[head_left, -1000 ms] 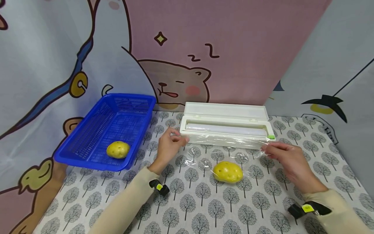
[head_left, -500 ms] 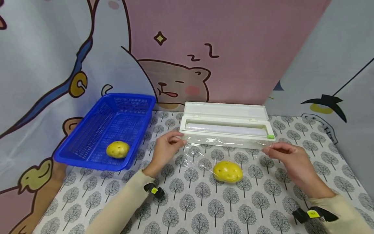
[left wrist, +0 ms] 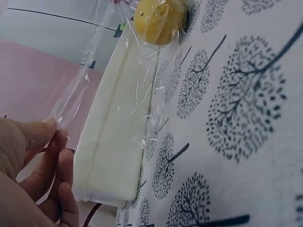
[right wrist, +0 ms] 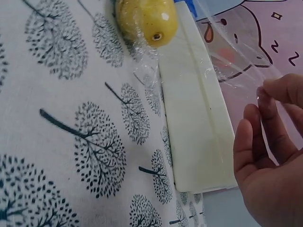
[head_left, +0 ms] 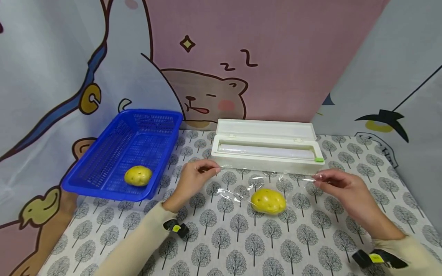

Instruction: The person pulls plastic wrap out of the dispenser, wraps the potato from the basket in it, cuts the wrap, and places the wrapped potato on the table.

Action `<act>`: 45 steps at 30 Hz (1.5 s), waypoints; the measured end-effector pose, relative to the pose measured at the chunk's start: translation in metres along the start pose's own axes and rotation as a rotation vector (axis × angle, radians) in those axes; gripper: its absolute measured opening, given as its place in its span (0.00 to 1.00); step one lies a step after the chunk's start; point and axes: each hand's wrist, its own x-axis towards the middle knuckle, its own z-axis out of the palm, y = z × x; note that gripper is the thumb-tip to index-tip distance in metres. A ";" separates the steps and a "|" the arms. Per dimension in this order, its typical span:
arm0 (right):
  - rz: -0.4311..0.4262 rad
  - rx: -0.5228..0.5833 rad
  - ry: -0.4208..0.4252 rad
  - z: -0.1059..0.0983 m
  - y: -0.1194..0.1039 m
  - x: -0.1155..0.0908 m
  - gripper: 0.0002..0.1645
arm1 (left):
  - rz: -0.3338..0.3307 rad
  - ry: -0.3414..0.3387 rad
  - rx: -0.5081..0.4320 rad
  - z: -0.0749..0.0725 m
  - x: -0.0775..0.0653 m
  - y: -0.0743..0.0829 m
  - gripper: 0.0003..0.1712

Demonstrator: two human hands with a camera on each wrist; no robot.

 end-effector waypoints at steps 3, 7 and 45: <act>-0.073 -0.056 -0.026 -0.001 -0.001 -0.004 0.11 | 0.001 -0.038 0.017 -0.004 -0.005 0.002 0.03; -0.175 -0.090 -0.054 -0.003 -0.001 -0.009 0.14 | -0.005 -0.075 0.048 -0.010 -0.012 0.005 0.04; -0.627 -0.529 -0.325 0.010 0.021 -0.006 0.34 | 0.371 -0.427 0.533 -0.014 -0.027 -0.012 0.06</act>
